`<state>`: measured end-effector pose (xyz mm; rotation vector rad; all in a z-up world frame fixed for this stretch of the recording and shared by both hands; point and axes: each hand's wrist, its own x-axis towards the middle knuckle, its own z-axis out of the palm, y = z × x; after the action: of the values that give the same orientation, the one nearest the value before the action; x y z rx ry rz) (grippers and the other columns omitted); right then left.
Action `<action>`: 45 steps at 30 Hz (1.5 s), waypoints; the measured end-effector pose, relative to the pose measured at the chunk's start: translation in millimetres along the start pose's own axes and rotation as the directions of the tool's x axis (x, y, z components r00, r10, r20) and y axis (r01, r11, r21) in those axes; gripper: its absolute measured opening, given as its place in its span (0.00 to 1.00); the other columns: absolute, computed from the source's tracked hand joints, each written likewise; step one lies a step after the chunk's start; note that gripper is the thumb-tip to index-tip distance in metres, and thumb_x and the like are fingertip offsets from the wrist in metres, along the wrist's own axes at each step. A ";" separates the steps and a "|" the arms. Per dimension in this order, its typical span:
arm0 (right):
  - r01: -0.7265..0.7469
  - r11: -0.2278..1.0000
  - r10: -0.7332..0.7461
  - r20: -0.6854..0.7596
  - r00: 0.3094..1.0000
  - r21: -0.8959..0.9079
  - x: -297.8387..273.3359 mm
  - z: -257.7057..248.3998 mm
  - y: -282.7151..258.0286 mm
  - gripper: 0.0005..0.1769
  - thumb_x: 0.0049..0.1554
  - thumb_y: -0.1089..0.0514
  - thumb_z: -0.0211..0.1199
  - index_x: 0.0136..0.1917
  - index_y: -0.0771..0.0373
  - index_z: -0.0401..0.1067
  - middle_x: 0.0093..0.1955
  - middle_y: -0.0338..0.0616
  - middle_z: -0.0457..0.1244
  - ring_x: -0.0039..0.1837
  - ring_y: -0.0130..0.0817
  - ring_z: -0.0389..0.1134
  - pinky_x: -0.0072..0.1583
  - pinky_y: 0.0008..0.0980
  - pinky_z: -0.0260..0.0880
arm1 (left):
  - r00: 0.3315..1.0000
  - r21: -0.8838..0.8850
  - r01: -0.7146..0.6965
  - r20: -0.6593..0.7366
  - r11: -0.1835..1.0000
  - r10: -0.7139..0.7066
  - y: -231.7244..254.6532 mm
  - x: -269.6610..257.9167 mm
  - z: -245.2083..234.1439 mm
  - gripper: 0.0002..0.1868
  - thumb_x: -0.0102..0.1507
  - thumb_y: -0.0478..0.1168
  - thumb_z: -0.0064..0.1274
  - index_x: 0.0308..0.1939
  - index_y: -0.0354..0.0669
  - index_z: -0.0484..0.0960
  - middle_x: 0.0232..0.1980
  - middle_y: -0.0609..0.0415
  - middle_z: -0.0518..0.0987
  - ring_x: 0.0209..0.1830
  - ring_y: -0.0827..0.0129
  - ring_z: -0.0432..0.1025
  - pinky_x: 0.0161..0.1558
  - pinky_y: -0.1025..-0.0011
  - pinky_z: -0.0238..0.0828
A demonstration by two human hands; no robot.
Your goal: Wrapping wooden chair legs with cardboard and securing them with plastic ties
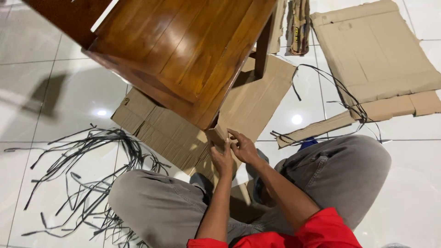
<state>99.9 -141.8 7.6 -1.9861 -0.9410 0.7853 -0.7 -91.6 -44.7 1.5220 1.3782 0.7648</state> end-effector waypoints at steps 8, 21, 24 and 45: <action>-0.031 0.993 0.017 -0.116 0.993 -0.118 5.3 12.6 4.3 0.23 0.60 0.56 0.57 0.68 0.44 0.67 0.49 0.48 0.72 0.51 0.53 0.76 0.54 0.53 0.75 | 0.989 0.041 0.079 0.119 0.996 -0.083 -44.3 13.8 -3.0 0.48 0.61 0.68 0.61 0.67 0.27 0.71 0.66 0.26 0.72 0.69 0.37 0.66 0.70 0.45 0.61; -0.175 0.976 0.152 -0.169 0.974 -0.130 2.8 14.9 11.2 0.24 0.62 0.57 0.54 0.72 0.52 0.64 0.51 0.52 0.73 0.58 0.57 0.74 0.59 0.56 0.72 | 0.949 0.162 0.279 0.104 0.947 -0.297 -35.8 -8.6 7.5 0.45 0.62 0.47 0.59 0.78 0.34 0.55 0.76 0.31 0.61 0.79 0.44 0.56 0.77 0.50 0.55; -0.192 0.964 0.160 -0.175 0.971 -0.183 -1.7 6.6 35.7 0.24 0.62 0.54 0.55 0.71 0.50 0.64 0.50 0.48 0.73 0.56 0.56 0.74 0.59 0.56 0.72 | 0.803 0.172 0.502 0.271 0.848 -0.530 -8.4 -17.2 12.3 0.42 0.71 0.45 0.45 0.84 0.57 0.40 0.84 0.47 0.49 0.82 0.51 0.50 0.77 0.49 0.55; -0.520 0.852 0.471 -0.338 0.815 -0.065 -11.5 -116.8 222.4 0.18 0.61 0.44 0.58 0.63 0.44 0.75 0.54 0.42 0.73 0.60 0.49 0.74 0.61 0.53 0.72 | 0.723 0.092 0.047 0.684 0.995 -0.097 -7.0 -61.3 104.0 0.33 0.65 0.42 0.57 0.72 0.37 0.69 0.69 0.27 0.70 0.69 0.31 0.65 0.68 0.42 0.67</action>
<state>259.3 -288.9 -119.6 -2.4509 -0.2942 0.6534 78.4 -174.4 -83.7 1.5659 0.8817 0.0516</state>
